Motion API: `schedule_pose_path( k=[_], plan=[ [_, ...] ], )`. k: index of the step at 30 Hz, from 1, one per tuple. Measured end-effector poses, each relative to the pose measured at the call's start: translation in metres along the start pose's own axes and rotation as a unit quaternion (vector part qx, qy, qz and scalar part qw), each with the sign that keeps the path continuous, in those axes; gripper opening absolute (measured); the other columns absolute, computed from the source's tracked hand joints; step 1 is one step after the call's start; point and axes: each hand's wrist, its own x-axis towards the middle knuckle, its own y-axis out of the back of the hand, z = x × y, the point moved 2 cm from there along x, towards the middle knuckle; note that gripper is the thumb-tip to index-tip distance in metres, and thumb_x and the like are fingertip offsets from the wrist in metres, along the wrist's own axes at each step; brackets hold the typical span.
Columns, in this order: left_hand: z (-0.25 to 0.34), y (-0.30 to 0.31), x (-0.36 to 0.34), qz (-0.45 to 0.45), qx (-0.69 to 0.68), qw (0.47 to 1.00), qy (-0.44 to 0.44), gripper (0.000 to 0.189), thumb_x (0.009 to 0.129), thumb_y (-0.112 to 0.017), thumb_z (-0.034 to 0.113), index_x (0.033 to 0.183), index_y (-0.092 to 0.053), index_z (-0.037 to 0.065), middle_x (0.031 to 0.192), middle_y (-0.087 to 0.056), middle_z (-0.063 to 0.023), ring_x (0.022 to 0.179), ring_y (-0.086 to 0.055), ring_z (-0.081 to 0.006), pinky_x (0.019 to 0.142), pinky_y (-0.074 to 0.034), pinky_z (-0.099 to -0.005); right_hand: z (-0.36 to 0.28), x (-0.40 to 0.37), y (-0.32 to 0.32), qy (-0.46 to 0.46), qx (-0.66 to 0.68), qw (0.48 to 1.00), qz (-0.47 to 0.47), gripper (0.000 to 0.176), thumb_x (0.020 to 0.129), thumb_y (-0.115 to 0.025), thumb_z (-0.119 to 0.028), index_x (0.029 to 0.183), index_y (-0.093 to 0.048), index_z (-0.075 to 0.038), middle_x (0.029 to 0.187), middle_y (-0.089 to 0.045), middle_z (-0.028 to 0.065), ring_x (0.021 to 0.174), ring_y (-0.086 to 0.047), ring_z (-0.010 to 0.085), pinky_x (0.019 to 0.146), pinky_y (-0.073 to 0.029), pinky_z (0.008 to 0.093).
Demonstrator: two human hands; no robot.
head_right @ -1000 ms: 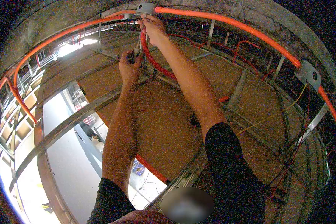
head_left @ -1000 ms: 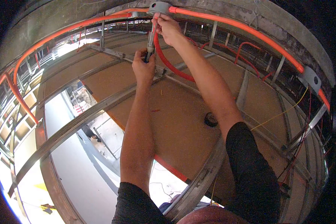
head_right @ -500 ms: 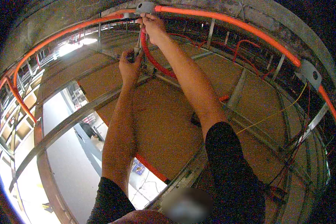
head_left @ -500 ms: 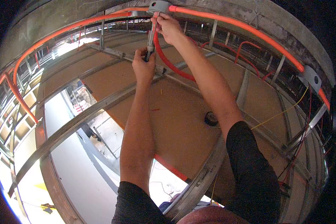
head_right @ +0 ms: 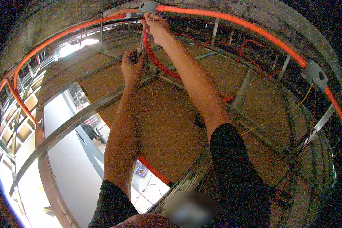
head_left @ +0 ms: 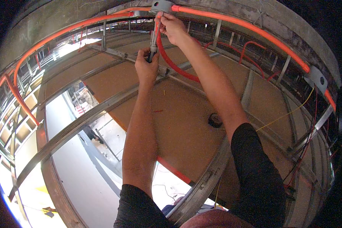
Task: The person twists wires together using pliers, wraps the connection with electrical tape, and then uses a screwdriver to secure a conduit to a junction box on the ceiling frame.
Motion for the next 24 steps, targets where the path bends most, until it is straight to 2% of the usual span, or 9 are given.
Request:
schedule_pose_path(
  k=[12, 24],
  plan=[
    [-0.0045, -0.0014, 0.0001, -0.004, -0.016, 0.999, 0.028, 0.03, 0.079, -0.075, 0.009, 0.104, -0.062, -0.002, 0.094, -0.069, -0.0167, 0.088, -0.067, -0.0275, 0.083, -0.05, -0.0365, -0.0059, -0.0065, -0.0055, -0.01, -0.005, 1.0, 0.0, 0.025, 0.102, -0.05, -0.018, 0.125, -0.061, -0.013, 0.111, -0.07, 0.003, 0.085, -0.058, 0.0098, 0.073, -0.045, 0.0281],
    [-0.0018, -0.0003, 0.0005, -0.012, -0.016, 1.0, 0.016, 0.029, 0.079, -0.075, 0.009, 0.103, -0.063, -0.001, 0.091, -0.07, -0.0172, 0.086, -0.067, -0.0272, 0.082, -0.051, -0.0364, -0.0054, -0.0054, -0.0045, -0.01, -0.003, 1.0, 0.001, 0.025, 0.102, -0.051, -0.017, 0.124, -0.062, -0.012, 0.108, -0.07, 0.0027, 0.079, -0.056, 0.0089, 0.069, -0.045, 0.0263]
  ],
)
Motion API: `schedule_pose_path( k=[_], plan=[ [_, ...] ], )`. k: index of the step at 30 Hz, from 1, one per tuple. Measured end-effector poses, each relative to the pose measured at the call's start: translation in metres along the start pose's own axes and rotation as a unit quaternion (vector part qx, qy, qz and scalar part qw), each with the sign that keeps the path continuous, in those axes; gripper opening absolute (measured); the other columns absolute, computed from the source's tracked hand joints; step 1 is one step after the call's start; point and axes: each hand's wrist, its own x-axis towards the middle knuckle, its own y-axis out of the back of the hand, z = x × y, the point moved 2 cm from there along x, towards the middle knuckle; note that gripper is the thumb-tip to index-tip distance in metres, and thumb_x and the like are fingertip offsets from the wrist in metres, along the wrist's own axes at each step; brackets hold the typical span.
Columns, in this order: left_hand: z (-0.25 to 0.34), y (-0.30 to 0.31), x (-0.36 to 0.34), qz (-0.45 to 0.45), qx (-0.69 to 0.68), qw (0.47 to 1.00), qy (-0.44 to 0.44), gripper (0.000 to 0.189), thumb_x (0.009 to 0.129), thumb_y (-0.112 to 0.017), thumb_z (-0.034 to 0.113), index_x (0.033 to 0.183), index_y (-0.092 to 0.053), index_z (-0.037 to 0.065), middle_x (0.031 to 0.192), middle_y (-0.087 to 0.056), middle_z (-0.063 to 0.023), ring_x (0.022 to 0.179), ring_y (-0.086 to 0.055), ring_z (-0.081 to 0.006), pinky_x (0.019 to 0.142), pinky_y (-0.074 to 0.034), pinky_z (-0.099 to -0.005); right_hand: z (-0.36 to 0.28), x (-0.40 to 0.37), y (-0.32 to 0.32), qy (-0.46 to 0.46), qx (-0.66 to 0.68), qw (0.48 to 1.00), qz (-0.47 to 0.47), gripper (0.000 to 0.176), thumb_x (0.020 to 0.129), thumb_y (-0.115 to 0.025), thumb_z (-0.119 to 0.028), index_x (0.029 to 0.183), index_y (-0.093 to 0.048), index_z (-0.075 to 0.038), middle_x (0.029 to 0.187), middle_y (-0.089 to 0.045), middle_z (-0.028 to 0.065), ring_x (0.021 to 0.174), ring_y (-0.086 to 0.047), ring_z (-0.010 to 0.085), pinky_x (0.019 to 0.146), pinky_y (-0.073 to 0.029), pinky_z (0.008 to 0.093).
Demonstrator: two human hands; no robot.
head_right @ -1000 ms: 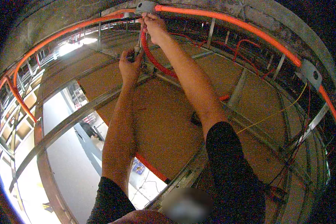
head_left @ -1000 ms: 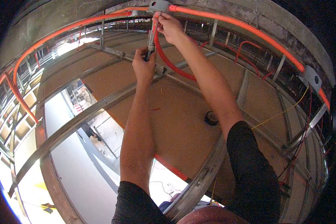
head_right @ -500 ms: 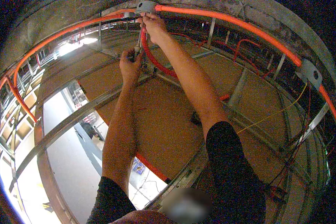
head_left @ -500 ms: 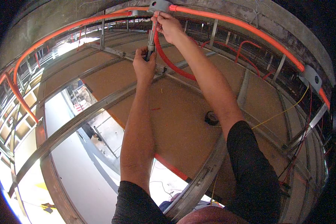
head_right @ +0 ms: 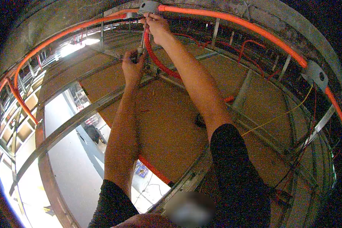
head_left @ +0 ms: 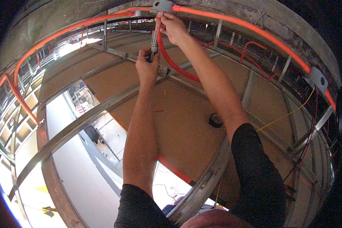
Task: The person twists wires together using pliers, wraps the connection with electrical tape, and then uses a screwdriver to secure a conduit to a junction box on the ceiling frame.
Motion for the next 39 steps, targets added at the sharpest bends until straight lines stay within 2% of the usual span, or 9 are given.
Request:
schedule_pose_path(
  k=[9, 16, 18, 31, 33, 36, 39],
  plan=[
    [-0.002, 0.0, -0.001, -0.008, 0.015, 1.0, 0.012, 0.032, 0.08, -0.075, 0.01, 0.106, -0.062, -0.002, 0.096, -0.069, -0.0183, 0.091, -0.067, -0.028, 0.084, -0.05, -0.0369, 0.003, 0.004, 0.001, 0.003, -0.012, 1.0, 0.002, 0.024, 0.102, -0.051, -0.017, 0.121, -0.063, -0.012, 0.107, -0.07, 0.002, 0.075, -0.055, 0.0088, 0.069, -0.045, 0.0264],
    [-0.007, -0.001, 0.0, -0.001, -0.006, 1.0, 0.001, 0.031, 0.079, -0.075, 0.01, 0.105, -0.063, -0.002, 0.096, -0.07, -0.0182, 0.09, -0.068, -0.0288, 0.084, -0.051, -0.0375, 0.004, 0.003, 0.001, -0.004, 0.003, 1.0, 0.011, 0.023, 0.102, -0.05, -0.018, 0.121, -0.064, -0.014, 0.107, -0.07, 0.0015, 0.079, -0.056, 0.0082, 0.072, -0.045, 0.0279],
    [-0.013, -0.002, 0.002, -0.005, -0.007, 1.0, 0.0, 0.037, 0.077, -0.082, 0.021, 0.103, -0.066, 0.0, 0.098, -0.071, -0.0139, 0.089, -0.068, -0.026, 0.083, -0.052, -0.0363, 0.002, 0.001, -0.001, -0.006, 0.011, 1.0, 0.024, 0.023, 0.102, -0.05, -0.018, 0.12, -0.064, -0.015, 0.107, -0.07, 0.001, 0.08, -0.056, 0.008, 0.073, -0.045, 0.0281],
    [-0.006, -0.001, 0.001, -0.007, -0.023, 1.0, 0.017, 0.035, 0.077, -0.081, 0.019, 0.102, -0.066, 0.0, 0.095, -0.07, -0.014, 0.085, -0.067, -0.0255, 0.079, -0.053, -0.036, 0.0, 0.0, 0.001, 0.0, 0.003, 1.0, 0.003, 0.021, 0.102, -0.051, -0.016, 0.117, -0.065, -0.014, 0.107, -0.07, 0.0014, 0.081, -0.058, 0.0083, 0.071, -0.045, 0.0265],
    [-0.005, 0.0, 0.001, -0.009, 0.007, 1.0, 0.013, 0.028, 0.079, -0.076, 0.009, 0.102, -0.064, -0.002, 0.092, -0.071, -0.0158, 0.084, -0.068, -0.0242, 0.079, -0.052, -0.0355, 0.003, 0.003, 0.001, 0.003, 0.009, 1.0, 0.004, 0.021, 0.101, -0.052, -0.016, 0.116, -0.066, -0.014, 0.107, -0.07, 0.0015, 0.081, -0.058, 0.0083, 0.071, -0.044, 0.0263],
    [-0.01, 0.0, 0.002, -0.031, -0.028, 0.999, 0.019, 0.035, 0.079, -0.079, 0.018, 0.105, -0.066, -0.001, 0.098, -0.07, -0.013, 0.087, -0.066, -0.0232, 0.079, -0.052, -0.0349, 0.005, 0.004, 0.002, 0.014, 0.014, 1.0, 0.007, 0.02, 0.101, -0.052, -0.016, 0.115, -0.067, -0.014, 0.106, -0.07, 0.0013, 0.08, -0.058, 0.0081, 0.07, -0.044, 0.0258],
    [-0.02, -0.005, 0.005, -0.065, -0.058, 0.996, 0.011, 0.034, 0.081, -0.077, 0.017, 0.107, -0.066, -0.002, 0.099, -0.07, -0.0119, 0.087, -0.065, -0.0216, 0.079, -0.052, -0.0343, 0.004, 0.002, 0.001, 0.015, 0.012, 1.0, 0.023, 0.02, 0.101, -0.053, -0.017, 0.114, -0.068, -0.014, 0.104, -0.071, 0.0006, 0.079, -0.057, 0.0081, 0.068, -0.043, 0.0255]
  ],
)
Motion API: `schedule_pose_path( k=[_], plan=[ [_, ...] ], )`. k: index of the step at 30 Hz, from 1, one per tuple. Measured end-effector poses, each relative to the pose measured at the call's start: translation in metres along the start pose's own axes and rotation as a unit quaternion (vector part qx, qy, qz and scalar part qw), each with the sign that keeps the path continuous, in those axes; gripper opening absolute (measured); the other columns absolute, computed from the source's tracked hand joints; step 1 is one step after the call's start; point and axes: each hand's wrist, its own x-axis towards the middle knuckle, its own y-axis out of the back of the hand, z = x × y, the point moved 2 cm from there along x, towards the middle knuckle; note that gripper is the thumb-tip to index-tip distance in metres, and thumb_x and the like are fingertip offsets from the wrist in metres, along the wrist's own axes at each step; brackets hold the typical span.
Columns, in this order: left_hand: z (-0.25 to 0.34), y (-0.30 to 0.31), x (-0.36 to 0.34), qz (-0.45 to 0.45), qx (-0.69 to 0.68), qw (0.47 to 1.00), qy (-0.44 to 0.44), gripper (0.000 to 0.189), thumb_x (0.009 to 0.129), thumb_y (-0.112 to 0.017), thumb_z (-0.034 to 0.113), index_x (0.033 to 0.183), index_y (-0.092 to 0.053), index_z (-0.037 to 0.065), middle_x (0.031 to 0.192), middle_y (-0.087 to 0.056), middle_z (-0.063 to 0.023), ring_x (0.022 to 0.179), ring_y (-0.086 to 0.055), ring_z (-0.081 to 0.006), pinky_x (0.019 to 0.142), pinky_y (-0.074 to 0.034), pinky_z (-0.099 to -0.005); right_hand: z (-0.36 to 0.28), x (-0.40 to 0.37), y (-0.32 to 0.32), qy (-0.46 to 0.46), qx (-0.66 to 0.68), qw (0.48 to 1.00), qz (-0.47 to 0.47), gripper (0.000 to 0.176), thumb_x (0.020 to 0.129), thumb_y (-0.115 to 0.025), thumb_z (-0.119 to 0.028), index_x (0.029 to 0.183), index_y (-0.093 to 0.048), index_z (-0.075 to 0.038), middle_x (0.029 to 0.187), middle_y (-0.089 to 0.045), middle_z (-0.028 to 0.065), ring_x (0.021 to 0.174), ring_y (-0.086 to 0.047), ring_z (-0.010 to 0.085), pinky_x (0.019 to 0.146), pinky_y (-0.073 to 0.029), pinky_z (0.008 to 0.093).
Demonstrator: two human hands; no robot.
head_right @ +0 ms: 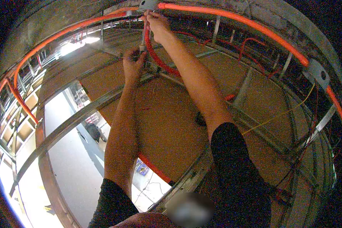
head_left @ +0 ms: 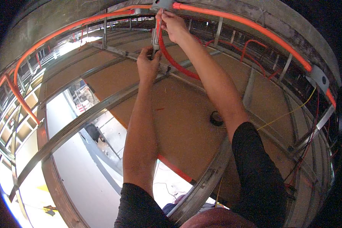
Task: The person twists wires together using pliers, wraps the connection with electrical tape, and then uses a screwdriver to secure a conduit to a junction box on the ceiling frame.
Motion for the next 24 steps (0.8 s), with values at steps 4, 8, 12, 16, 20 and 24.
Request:
schedule_pose_path(
  k=[4, 8, 12, 16, 20, 24],
  plan=[
    [0.01, 0.0, -0.002, -0.011, 0.027, 0.999, 0.021, 0.031, 0.084, -0.074, 0.015, 0.107, -0.066, -0.003, 0.097, -0.07, -0.0114, 0.085, -0.064, -0.0194, 0.077, -0.051, -0.033, -0.001, 0.0, 0.001, 0.007, -0.011, 1.0, -0.004, 0.019, 0.1, -0.054, -0.018, 0.112, -0.069, -0.013, 0.103, -0.071, 0.0005, 0.08, -0.058, 0.0079, 0.068, -0.043, 0.0254],
    [-0.001, 0.0, -0.001, -0.041, -0.017, 0.998, 0.047, 0.026, 0.09, -0.067, 0.016, 0.108, -0.066, -0.003, 0.092, -0.069, -0.0094, 0.08, -0.062, -0.0157, 0.072, -0.05, -0.0306, -0.003, -0.003, -0.003, 0.011, -0.028, 0.999, 0.021, 0.018, 0.099, -0.057, -0.019, 0.11, -0.07, -0.012, 0.102, -0.072, 0.0004, 0.08, -0.059, 0.0076, 0.068, -0.044, 0.025],
    [-0.008, -0.006, 0.001, -0.039, -0.043, 0.997, 0.051, 0.021, 0.094, -0.059, 0.014, 0.105, -0.063, -0.004, 0.074, -0.064, -0.0079, 0.065, -0.056, -0.0143, 0.061, -0.046, -0.031, -0.004, -0.006, -0.004, 0.021, -0.037, 0.999, 0.028, 0.017, 0.098, -0.058, -0.018, 0.11, -0.07, -0.012, 0.1, -0.072, -0.0006, 0.078, -0.06, 0.0073, 0.069, -0.045, 0.0247],
    [0.011, -0.004, -0.004, -0.057, -0.053, 0.994, 0.083, 0.022, 0.097, -0.056, 0.015, 0.107, -0.063, -0.003, 0.075, -0.062, -0.0053, 0.064, -0.054, -0.0126, 0.06, -0.044, -0.0288, -0.003, -0.004, -0.006, 0.028, -0.038, 0.998, 0.032, 0.017, 0.098, -0.059, -0.019, 0.109, -0.07, -0.012, 0.099, -0.072, -0.0008, 0.078, -0.061, 0.0068, 0.067, -0.045, 0.0247],
    [0.006, -0.007, -0.003, -0.058, -0.076, 0.991, 0.092, 0.023, 0.097, -0.058, 0.015, 0.111, -0.06, -0.003, 0.077, -0.061, -0.0049, 0.067, -0.055, -0.0118, 0.062, -0.045, -0.0278, -0.009, -0.011, -0.01, 0.027, -0.041, 0.996, 0.072, 0.017, 0.097, -0.06, -0.02, 0.108, -0.071, -0.012, 0.098, -0.072, -0.0008, 0.078, -0.061, 0.0063, 0.067, -0.045, 0.0246],
    [0.001, -0.009, -0.001, -0.027, -0.099, 0.995, 0.014, 0.028, 0.093, -0.066, 0.016, 0.113, -0.059, -0.003, 0.082, -0.063, -0.0073, 0.073, -0.059, -0.0144, 0.067, -0.048, -0.0294, -0.004, -0.007, -0.008, 0.047, -0.021, 0.996, 0.066, 0.022, 0.097, -0.062, -0.028, 0.103, -0.068, -0.007, 0.088, -0.073, 0.0042, 0.072, -0.061, 0.0123, 0.063, -0.045, 0.0304]
  ],
)
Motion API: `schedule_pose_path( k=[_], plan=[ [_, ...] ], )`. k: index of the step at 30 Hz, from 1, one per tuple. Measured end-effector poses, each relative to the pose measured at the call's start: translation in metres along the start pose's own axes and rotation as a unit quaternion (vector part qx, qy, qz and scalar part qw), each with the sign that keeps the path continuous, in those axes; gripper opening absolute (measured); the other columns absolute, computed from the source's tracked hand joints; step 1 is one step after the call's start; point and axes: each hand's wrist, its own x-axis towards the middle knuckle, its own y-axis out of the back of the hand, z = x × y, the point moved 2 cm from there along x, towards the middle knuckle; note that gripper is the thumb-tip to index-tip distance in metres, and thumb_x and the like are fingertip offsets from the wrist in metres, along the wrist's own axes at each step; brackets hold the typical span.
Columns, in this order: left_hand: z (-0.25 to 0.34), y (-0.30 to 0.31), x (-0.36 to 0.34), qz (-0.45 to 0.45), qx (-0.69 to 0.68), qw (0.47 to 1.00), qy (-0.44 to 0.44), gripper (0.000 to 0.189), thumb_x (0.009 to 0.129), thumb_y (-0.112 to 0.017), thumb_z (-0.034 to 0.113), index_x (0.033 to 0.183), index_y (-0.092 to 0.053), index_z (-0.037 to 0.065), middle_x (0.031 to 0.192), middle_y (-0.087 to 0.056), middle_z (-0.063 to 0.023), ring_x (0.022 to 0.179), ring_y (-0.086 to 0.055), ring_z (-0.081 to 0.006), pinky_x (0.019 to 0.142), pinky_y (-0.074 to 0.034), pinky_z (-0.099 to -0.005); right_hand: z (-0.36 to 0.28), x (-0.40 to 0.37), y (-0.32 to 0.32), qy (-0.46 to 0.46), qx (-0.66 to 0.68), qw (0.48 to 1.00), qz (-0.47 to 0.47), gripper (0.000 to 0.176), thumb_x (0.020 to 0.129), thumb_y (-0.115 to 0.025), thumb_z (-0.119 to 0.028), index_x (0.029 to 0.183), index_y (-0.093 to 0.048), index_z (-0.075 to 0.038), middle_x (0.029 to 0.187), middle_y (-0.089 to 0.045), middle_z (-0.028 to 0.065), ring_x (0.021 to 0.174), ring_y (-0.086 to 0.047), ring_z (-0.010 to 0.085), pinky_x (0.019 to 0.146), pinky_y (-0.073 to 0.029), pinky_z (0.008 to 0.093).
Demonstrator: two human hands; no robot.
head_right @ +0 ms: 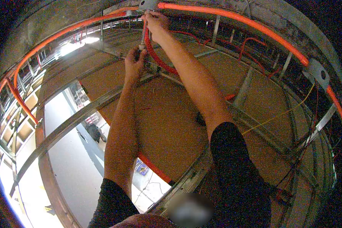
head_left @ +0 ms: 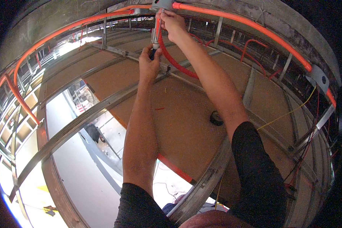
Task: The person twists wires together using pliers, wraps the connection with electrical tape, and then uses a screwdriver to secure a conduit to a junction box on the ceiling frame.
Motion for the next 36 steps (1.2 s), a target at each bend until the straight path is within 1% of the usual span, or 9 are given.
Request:
schedule_pose_path(
  k=[4, 7, 9, 12, 15, 22, 30, 34, 36],
  plan=[
    [0.002, 0.002, -0.001, 0.05, 0.08, 0.995, -0.035, 0.032, 0.089, -0.072, 0.019, 0.109, -0.06, -0.003, 0.085, -0.065, -0.0093, 0.076, -0.06, -0.017, 0.07, -0.049, -0.0316, 0.002, 0.004, 0.004, 0.01, -0.006, 1.0, -0.02, 0.023, 0.097, -0.062, -0.028, 0.103, -0.068, -0.007, 0.09, -0.073, 0.0045, 0.072, -0.06, 0.0123, 0.063, -0.045, 0.0301],
    [-0.002, 0.007, 0.0, 0.053, 0.13, 0.99, -0.004, 0.042, 0.085, -0.077, 0.027, 0.109, -0.063, -0.004, 0.097, -0.07, -0.0142, 0.085, -0.065, -0.0207, 0.078, -0.052, -0.0347, 0.0, 0.004, 0.003, 0.017, 0.009, 0.999, -0.03, 0.022, 0.097, -0.062, -0.027, 0.104, -0.068, -0.007, 0.091, -0.074, 0.0043, 0.069, -0.058, 0.0126, 0.062, -0.044, 0.0297],
    [0.005, 0.007, 0.0, 0.053, 0.135, 0.989, 0.021, 0.041, 0.083, -0.078, 0.025, 0.107, -0.064, -0.005, 0.096, -0.07, -0.0146, 0.084, -0.065, -0.0205, 0.078, -0.052, -0.0348, -0.01, -0.002, 0.0, -0.031, -0.024, 0.999, -0.025, 0.019, 0.096, -0.061, -0.019, 0.112, -0.069, -0.011, 0.103, -0.073, 0.0018, 0.084, -0.063, 0.0077, 0.072, -0.045, 0.0258],
    [-0.008, 0.006, 0.002, 0.088, 0.115, 0.989, -0.002, 0.034, 0.082, -0.077, 0.02, 0.099, -0.061, -0.004, 0.085, -0.066, -0.0153, 0.076, -0.064, -0.0233, 0.073, -0.05, -0.0347, -0.006, 0.001, 0.0, -0.028, -0.029, 0.999, -0.03, 0.02, 0.096, -0.062, -0.019, 0.112, -0.069, -0.011, 0.103, -0.072, 0.0017, 0.088, -0.064, 0.0087, 0.074, -0.045, 0.0269],
    [-0.011, 0.002, 0.001, 0.096, 0.112, 0.989, -0.034, 0.032, 0.083, -0.077, 0.02, 0.097, -0.06, -0.004, 0.082, -0.066, -0.0136, 0.075, -0.063, -0.022, 0.073, -0.05, -0.0346, 0.0, 0.004, 0.001, -0.035, -0.011, 0.999, -0.033, 0.019, 0.096, -0.061, -0.019, 0.112, -0.068, -0.012, 0.103, -0.072, 0.0012, 0.091, -0.064, 0.0092, 0.074, -0.046, 0.0274],
    [0.013, 0.002, -0.005, 0.085, 0.135, 0.987, -0.03, 0.03, 0.083, -0.077, 0.018, 0.094, -0.058, -0.002, 0.081, -0.066, -0.0128, 0.074, -0.061, -0.02, 0.071, -0.049, -0.0341, -0.001, 0.003, 0.002, -0.035, -0.016, 0.999, -0.028, 0.019, 0.097, -0.06, -0.02, 0.114, -0.067, -0.013, 0.103, -0.072, 0.0004, 0.092, -0.064, 0.0098, 0.075, -0.046, 0.0281],
    [0.009, 0.003, -0.004, 0.08, 0.129, 0.988, -0.029, 0.028, 0.083, -0.076, 0.016, 0.094, -0.059, -0.003, 0.081, -0.066, -0.0134, 0.073, -0.061, -0.0209, 0.07, -0.049, -0.0351, 0.001, 0.006, 0.004, -0.029, -0.015, 0.999, -0.039, 0.02, 0.097, -0.061, -0.02, 0.114, -0.068, -0.012, 0.103, -0.072, 0.0005, 0.081, -0.061, 0.0088, 0.074, -0.046, 0.027],
    [0.007, 0.002, -0.003, 0.092, 0.121, 0.988, -0.036, 0.029, 0.082, -0.076, 0.016, 0.094, -0.059, -0.004, 0.081, -0.066, -0.0137, 0.072, -0.061, -0.0209, 0.07, -0.049, -0.0349, 0.0, 0.008, 0.004, -0.024, -0.036, 0.998, -0.043, 0.02, 0.097, -0.061, -0.02, 0.113, -0.069, -0.012, 0.103, -0.072, 0.0008, 0.082, -0.061, 0.0083, 0.073, -0.046, 0.0265],
    [0.012, 0.003, -0.005, 0.099, 0.14, 0.983, -0.061, 0.028, 0.082, -0.076, 0.015, 0.095, -0.06, -0.004, 0.081, -0.066, -0.0143, 0.072, -0.061, -0.0209, 0.069, -0.049, -0.0345, 0.0, 0.007, 0.002, 0.012, -0.02, 1.0, -0.019, 0.019, 0.097, -0.062, -0.024, 0.101, -0.069, -0.007, 0.091, -0.074, 0.0052, 0.07, -0.061, 0.0129, 0.061, -0.045, 0.03]
  ],
)
